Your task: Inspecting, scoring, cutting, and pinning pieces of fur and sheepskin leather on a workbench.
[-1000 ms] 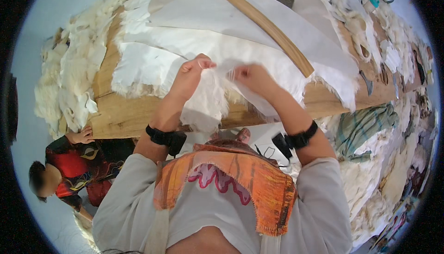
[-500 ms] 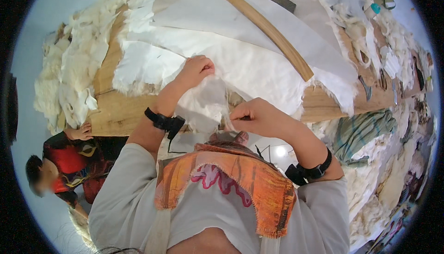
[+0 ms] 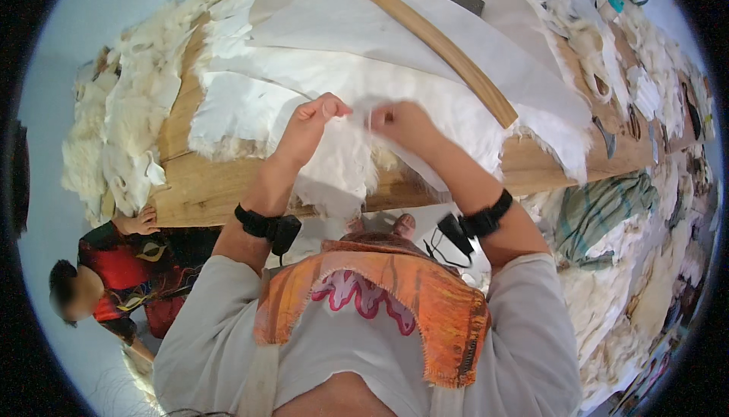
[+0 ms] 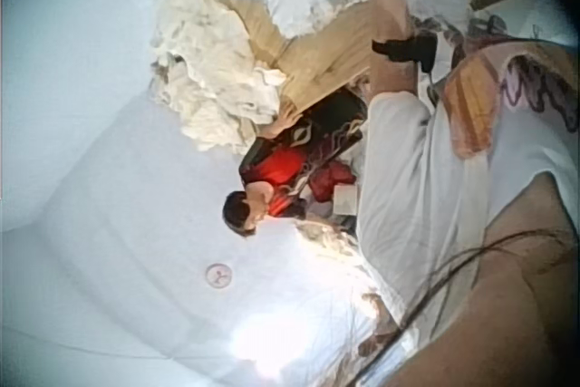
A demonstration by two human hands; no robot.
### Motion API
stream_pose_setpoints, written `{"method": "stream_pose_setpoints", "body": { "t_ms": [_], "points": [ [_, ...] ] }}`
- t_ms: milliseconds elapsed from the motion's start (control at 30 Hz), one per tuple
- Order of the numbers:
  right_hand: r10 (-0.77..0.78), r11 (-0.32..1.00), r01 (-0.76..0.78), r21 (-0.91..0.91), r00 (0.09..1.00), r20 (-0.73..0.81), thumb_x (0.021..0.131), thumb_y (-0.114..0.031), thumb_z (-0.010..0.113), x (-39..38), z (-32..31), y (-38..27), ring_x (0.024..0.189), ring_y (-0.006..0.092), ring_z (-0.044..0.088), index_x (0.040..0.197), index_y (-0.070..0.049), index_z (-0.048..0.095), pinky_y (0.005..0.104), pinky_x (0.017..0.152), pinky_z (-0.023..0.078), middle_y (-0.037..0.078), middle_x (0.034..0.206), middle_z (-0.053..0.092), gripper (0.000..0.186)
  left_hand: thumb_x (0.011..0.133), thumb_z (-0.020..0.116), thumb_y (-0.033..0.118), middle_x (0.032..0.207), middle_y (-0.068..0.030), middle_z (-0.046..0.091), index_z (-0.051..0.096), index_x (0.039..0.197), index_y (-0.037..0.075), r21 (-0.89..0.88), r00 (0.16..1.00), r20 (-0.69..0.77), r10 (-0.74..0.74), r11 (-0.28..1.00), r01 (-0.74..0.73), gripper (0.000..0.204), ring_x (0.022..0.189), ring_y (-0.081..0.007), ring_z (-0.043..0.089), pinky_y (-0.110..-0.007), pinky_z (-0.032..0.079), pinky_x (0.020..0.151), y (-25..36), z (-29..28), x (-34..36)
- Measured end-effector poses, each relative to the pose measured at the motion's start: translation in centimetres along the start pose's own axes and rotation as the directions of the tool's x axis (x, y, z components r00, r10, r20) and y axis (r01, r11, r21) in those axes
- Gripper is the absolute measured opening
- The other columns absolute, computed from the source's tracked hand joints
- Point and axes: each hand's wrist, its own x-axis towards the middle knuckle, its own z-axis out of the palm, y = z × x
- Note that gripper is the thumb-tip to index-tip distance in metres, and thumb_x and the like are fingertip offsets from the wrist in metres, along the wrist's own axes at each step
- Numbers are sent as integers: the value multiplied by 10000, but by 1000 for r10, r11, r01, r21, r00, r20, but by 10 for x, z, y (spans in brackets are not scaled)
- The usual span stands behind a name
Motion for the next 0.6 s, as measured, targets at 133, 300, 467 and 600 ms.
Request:
{"method": "stream_pose_setpoints", "body": {
  "t_ms": [133, 300, 467, 600],
  "points": [
    [-182, 952, 118, 284, 961, 210, 900, -136, 714, -39, 43, 30, 701, 65, 526, 875, 16, 726, 281, 661, 460, -1, 706, 616, 155, 920, 704, 258, 946, -16, 652, 722, 945, 115, 622, 980, -141, 141, 783, -23, 147, 983, -200, 580, -361, 394, 954, -12, -3, 7],
    [-79, 984, 41, 176, 974, 212, 897, -114, 718, -56, 29, 25, 708, 52, 527, 869, 25, 706, 255, 650, 448, -2, 709, 604, 143, 885, 691, 234, 937, -33, 613, 664, 912, 130, 887, 969, 178, 172, 399, -234, 110, 1024, -239, 573, -412, 350, 967, -29, -11, 21],
    [17, 927, -141, 347, 941, 337, 912, -120, 735, -82, -8, -9, 733, 43, 547, 926, 19, 722, 238, 657, 451, -1, 764, 642, 140, 924, 642, 209, 992, -36, 601, 621, 960, 134, 922, 977, 171, 128, 328, -205, 86, 1032, -256, 564, -423, 356, 953, -37, -13, 27],
    [-307, 805, -20, 593, 841, 445, 917, -178, 741, -107, -14, -20, 706, 54, 562, 978, 17, 716, 260, 649, 478, -21, 753, 644, 206, 940, 602, 181, 1043, -68, 589, 606, 993, 121, 961, 971, 143, 189, 206, -182, 80, 1059, -289, 550, -430, 355, 955, -46, -4, 26]
  ]
}}
